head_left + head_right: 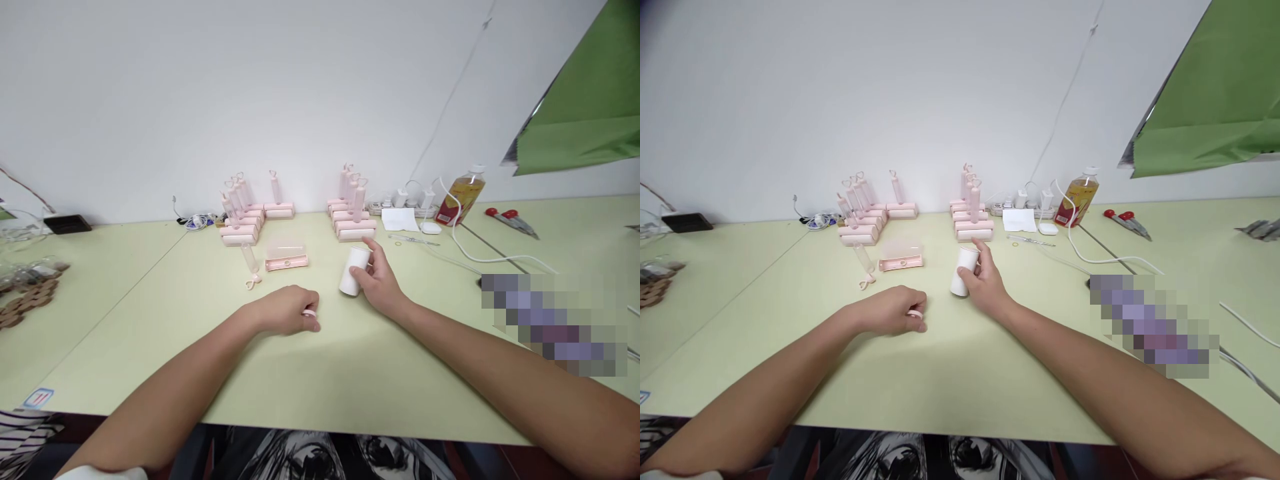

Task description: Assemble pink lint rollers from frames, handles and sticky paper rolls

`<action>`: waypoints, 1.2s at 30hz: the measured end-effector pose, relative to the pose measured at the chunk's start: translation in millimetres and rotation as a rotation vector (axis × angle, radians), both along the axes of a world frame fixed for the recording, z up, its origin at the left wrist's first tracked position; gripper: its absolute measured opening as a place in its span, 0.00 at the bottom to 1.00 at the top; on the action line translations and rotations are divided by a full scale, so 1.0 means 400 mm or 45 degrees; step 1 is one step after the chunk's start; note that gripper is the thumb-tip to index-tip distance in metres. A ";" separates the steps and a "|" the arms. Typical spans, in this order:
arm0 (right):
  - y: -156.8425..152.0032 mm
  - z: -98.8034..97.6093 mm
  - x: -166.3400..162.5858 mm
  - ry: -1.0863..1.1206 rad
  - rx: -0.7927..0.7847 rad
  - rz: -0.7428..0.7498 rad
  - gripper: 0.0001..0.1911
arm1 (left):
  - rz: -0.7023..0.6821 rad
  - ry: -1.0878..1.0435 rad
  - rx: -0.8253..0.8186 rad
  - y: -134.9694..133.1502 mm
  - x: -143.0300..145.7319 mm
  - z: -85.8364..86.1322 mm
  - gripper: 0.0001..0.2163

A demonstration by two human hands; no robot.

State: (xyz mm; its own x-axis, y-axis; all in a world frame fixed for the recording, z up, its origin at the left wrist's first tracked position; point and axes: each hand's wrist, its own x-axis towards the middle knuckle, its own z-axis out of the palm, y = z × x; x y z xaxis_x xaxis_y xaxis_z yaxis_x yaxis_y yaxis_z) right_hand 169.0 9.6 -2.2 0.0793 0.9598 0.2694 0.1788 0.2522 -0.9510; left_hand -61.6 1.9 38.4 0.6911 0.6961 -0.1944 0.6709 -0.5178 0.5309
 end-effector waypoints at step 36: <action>-0.056 -0.001 -0.015 0.203 -0.174 0.759 0.18 | 0.241 -0.581 0.155 0.046 0.018 -0.061 0.24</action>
State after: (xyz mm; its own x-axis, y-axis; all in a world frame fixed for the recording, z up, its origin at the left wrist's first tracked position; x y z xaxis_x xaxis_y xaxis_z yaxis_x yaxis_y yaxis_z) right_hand 163.0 -12.7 -2.8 -0.4510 0.8761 0.1705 -0.1015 0.1395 -0.9850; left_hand -54.5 20.4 14.1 0.5462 0.8162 0.1884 0.4724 -0.4860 0.7353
